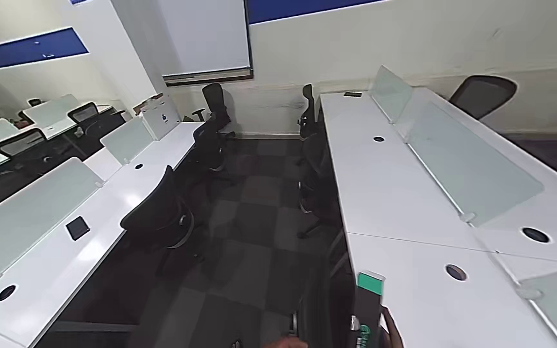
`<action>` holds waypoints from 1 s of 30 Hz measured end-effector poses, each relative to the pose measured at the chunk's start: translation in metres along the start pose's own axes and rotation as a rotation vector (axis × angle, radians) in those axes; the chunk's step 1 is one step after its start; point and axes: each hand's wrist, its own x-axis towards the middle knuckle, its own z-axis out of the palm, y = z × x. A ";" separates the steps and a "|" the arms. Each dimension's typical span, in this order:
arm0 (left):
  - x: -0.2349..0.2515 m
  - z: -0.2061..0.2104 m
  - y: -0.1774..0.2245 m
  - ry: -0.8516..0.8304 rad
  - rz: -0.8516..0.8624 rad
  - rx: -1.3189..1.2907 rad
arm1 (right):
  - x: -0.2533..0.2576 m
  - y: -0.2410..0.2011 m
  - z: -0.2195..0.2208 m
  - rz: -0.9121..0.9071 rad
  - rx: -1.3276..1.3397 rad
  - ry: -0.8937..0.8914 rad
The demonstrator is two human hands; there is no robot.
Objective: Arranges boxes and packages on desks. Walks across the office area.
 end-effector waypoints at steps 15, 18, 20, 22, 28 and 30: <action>-0.130 -0.253 0.027 1.026 -0.102 -0.329 | 0.079 -0.042 0.440 -0.236 -0.316 -0.893; -0.153 -0.287 0.020 1.178 -0.030 -0.388 | 0.110 -0.022 0.486 -0.131 -0.125 -1.057; -0.165 -0.301 0.016 1.299 0.021 -0.462 | 0.133 -0.007 0.512 -0.088 -0.080 -1.168; -0.177 -0.315 0.015 1.452 0.028 -0.477 | 0.156 0.007 0.545 -0.099 -0.074 -1.268; -0.224 -0.307 0.018 2.012 0.045 -0.549 | 0.177 0.022 0.668 -0.086 -0.064 -1.529; -0.249 -0.296 0.019 2.175 0.086 -0.544 | 0.159 0.016 0.718 -0.100 -0.045 -1.627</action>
